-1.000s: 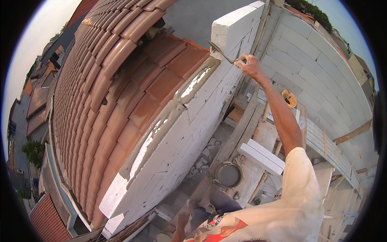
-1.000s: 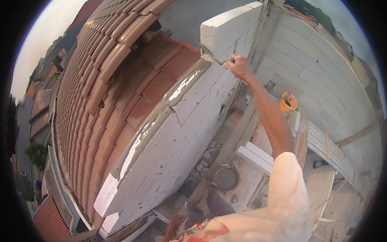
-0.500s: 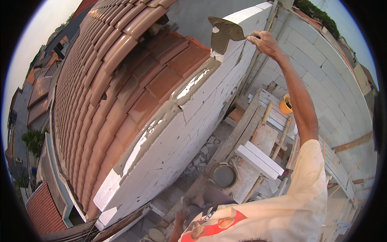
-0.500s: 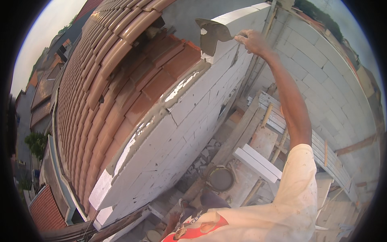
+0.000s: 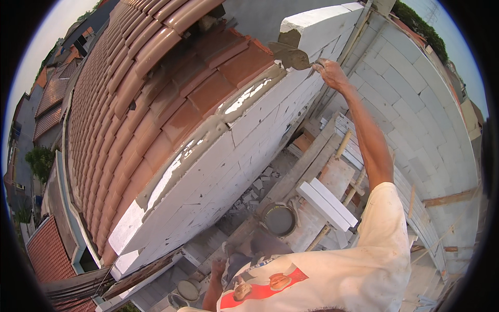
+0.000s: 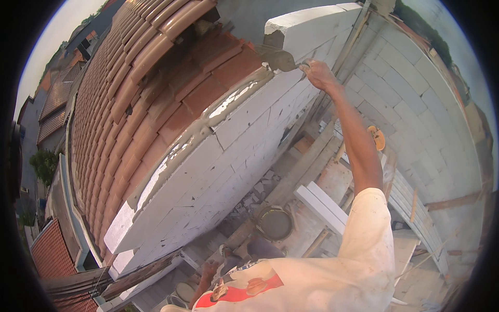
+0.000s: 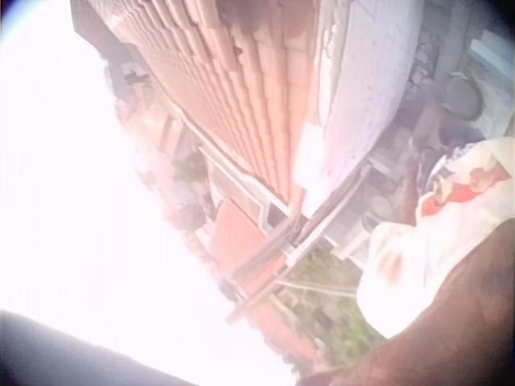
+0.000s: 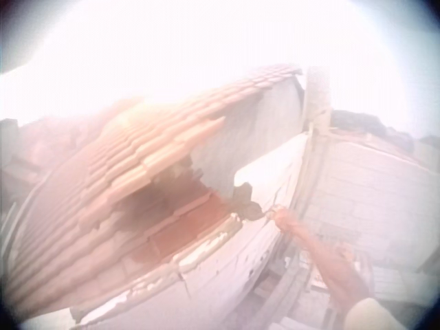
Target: The person scoops mortar from a bucket and applies it to a wall using a trowel. They then place white rectangular blocks onto the mortar, tapping them into place with a hammer. The person also uses a tape measure to check the alignment of the blocks.
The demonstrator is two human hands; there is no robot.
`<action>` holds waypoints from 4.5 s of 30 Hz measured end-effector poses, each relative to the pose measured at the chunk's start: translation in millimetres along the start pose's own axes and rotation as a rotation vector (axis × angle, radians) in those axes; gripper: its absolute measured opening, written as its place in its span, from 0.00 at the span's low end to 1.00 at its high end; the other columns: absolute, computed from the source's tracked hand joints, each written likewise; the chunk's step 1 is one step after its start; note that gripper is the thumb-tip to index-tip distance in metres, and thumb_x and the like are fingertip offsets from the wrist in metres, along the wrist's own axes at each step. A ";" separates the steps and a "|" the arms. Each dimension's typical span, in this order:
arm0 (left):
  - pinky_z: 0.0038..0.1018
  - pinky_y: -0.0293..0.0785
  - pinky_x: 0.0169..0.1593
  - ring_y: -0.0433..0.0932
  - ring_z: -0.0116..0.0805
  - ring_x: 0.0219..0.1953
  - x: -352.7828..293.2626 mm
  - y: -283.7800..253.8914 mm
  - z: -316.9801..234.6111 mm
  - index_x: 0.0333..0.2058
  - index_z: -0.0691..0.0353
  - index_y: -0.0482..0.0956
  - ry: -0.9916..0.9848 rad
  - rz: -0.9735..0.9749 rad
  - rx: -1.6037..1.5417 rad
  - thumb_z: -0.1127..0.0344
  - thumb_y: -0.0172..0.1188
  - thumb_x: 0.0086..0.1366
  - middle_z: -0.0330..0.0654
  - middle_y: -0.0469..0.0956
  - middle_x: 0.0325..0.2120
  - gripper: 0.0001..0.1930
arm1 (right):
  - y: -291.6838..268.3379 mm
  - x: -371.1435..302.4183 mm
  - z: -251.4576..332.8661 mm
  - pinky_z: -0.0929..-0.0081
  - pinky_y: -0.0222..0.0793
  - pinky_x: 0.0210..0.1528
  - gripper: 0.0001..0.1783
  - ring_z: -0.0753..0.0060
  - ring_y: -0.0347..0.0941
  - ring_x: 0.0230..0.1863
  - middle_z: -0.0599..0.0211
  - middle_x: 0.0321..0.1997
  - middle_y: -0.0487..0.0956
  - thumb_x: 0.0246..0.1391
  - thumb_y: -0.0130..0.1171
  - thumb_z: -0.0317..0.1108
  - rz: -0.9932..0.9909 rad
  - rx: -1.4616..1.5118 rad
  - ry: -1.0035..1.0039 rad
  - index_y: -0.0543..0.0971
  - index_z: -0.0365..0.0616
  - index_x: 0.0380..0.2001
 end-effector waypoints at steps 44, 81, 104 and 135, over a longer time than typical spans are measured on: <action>0.37 0.74 0.53 0.81 0.45 0.48 -17.3 11.3 -22.2 0.54 0.76 0.78 -0.140 0.578 0.173 0.49 0.63 0.69 0.60 0.83 0.41 0.31 | 273.3 -641.5 -15.6 0.54 0.75 0.47 0.22 0.44 0.82 0.44 0.43 0.39 0.83 0.57 0.70 0.45 0.263 0.317 1.177 0.78 0.37 0.43; 0.57 0.61 0.68 0.62 0.71 0.67 61.8 104.1 35.7 0.73 0.71 0.44 -0.437 0.382 1.158 0.43 0.67 0.62 0.69 0.58 0.66 0.56 | 544.6 -762.5 -336.9 0.44 0.46 0.79 0.65 0.45 0.41 0.82 0.55 0.83 0.44 0.48 0.75 0.37 0.330 -0.445 1.038 0.42 0.51 0.79; 0.59 0.56 0.69 0.58 0.71 0.68 87.9 82.6 18.9 0.72 0.74 0.44 -0.260 0.420 1.086 0.46 0.71 0.61 0.70 0.57 0.66 0.57 | 502.8 -761.8 -304.4 0.49 0.77 0.58 0.47 0.37 0.77 0.57 0.47 0.55 0.79 0.38 0.70 0.29 0.712 -0.315 0.965 0.65 0.43 0.66; 0.54 0.63 0.68 0.67 0.64 0.67 -118.0 -106.6 -200.0 0.67 0.72 0.58 0.774 0.532 1.102 0.49 0.78 0.49 0.66 0.66 0.64 0.55 | 183.7 -576.7 375.4 0.58 0.81 0.44 0.34 0.50 0.76 0.51 0.57 0.47 0.77 0.34 0.69 0.30 0.814 0.171 -0.333 0.73 0.41 0.51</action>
Point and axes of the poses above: each hand's wrist, its own x-axis towards the middle knuckle, its own y-axis out of the palm, z = x × y, the point moved 6 cm from there along x, towards the middle knuckle
